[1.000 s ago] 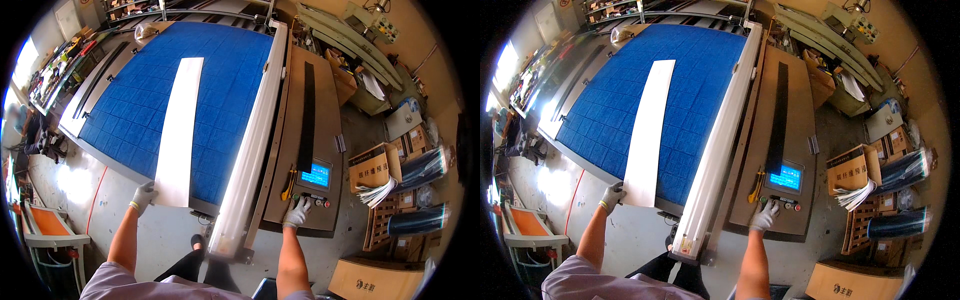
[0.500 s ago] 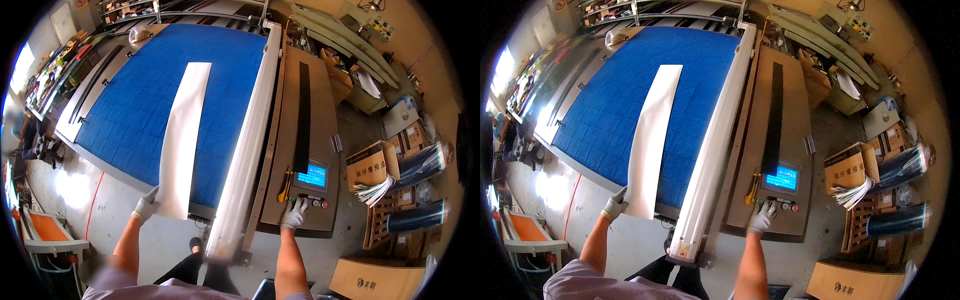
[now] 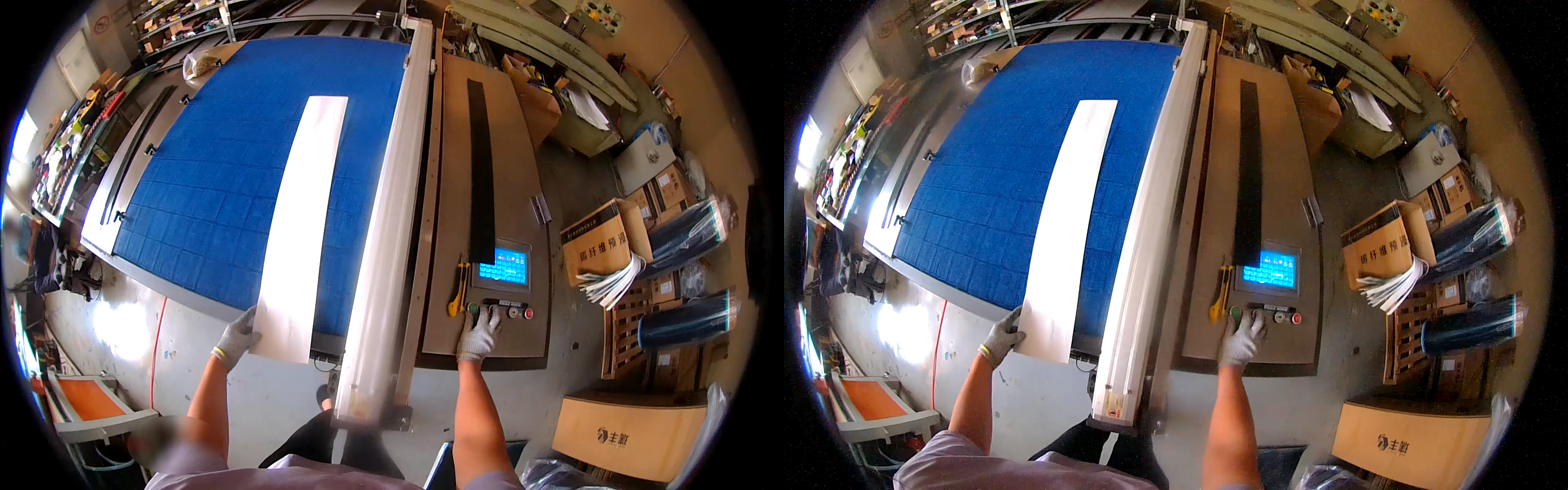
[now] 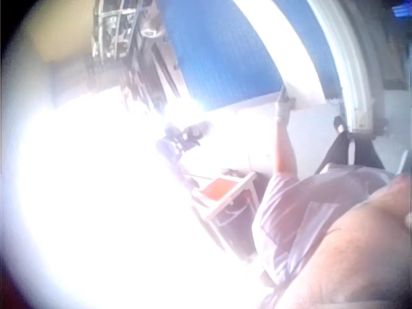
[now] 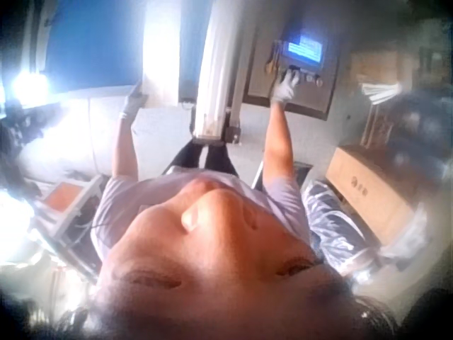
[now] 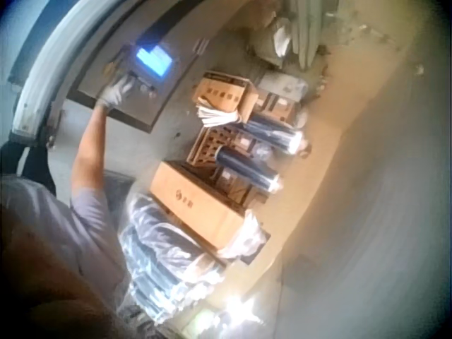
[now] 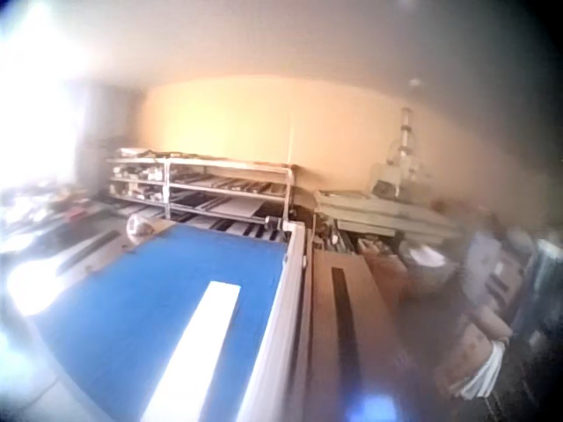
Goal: The person applies white protective film strips to long, dark rectangular panels using a manual laminating machine. They place the film on the panel, feed it through the machine, and then stack the finished panels on a nearby rack.
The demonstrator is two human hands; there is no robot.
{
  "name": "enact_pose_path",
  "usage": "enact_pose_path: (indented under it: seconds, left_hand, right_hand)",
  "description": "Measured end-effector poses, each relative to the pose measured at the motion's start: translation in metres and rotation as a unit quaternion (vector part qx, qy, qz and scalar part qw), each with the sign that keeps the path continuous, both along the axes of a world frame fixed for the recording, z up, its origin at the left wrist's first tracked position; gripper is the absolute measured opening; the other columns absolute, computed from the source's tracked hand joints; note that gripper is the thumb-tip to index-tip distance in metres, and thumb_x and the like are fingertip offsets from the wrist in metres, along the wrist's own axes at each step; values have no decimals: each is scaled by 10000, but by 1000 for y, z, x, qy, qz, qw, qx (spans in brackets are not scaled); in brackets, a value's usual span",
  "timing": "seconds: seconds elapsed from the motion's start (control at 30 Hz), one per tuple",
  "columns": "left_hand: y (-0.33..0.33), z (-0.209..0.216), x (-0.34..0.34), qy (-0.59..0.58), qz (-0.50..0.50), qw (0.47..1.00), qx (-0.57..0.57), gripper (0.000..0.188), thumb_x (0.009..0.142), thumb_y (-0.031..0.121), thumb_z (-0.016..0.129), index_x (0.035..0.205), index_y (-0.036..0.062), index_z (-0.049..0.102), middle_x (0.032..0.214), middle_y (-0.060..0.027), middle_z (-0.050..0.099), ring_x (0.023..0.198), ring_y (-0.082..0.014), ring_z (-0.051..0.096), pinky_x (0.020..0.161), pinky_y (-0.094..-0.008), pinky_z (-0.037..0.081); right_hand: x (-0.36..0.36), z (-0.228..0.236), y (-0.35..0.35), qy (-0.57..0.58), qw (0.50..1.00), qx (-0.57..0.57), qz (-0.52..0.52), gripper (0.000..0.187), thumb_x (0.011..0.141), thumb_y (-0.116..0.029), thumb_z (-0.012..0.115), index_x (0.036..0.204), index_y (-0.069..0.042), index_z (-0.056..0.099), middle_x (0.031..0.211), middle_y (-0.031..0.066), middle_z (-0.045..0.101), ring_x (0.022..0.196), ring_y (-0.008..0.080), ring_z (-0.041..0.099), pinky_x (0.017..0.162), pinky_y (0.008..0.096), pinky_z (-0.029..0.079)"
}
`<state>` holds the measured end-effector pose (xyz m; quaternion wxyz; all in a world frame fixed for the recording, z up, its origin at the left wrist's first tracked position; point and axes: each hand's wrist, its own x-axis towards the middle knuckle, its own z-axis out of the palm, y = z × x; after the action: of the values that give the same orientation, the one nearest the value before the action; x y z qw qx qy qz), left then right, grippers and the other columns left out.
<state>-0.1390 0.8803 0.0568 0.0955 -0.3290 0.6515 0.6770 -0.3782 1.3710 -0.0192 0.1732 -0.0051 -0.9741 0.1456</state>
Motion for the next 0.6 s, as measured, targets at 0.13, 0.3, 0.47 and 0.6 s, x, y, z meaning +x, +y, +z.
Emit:
enact_pose_path:
  seconds: [0.13, 0.3, 0.47, 0.6]
  left_hand:
    - [-14, -15, -40, 106, -36, 989, -95, 733, 812, -102, 514, 1520, -29, 336, 1395, -96, 550, 1159, -150, 562, 961, -262, 456]
    - [-4, -30, -23, 82, -144, 962, -216, 688, 812, -102, 486, 1489, -48, 380, 1470, -155, 505, 1345, -172, 459, 1083, -273, 375]
    - [-4, -8, -97, 193, -124, 933, -279, 660, 831, -74, 459, 1485, -4, 403, 1426, -219, 543, 1264, -155, 552, 1034, -272, 425]
    - [-6, -59, -70, 172, -144, 923, -313, 689, 804, -70, 499, 1482, 20, 415, 1408, -232, 548, 1294, -225, 558, 1034, -301, 436]
  right_hand:
    - [1, 2, -7, 1, 1000, 8, 1, 388, 949, -379, 612, 1236, -118, 626, 1404, 164, 484, 1231, 422, 487, 996, 502, 449]
    - [4, 0, 1, -16, 999, 22, -21, 406, 942, -391, 623, 1233, -109, 628, 1402, 165, 481, 1250, 411, 474, 1015, 497, 437]
    - [6, 3, -7, -23, 1000, 11, -16, 425, 939, -400, 625, 1243, -103, 623, 1401, 170, 479, 1242, 411, 481, 1007, 498, 442]
    - [-3, 10, -3, -27, 999, 2, -21, 440, 940, -412, 621, 1253, -103, 623, 1391, 171, 491, 1230, 419, 490, 1001, 497, 448]
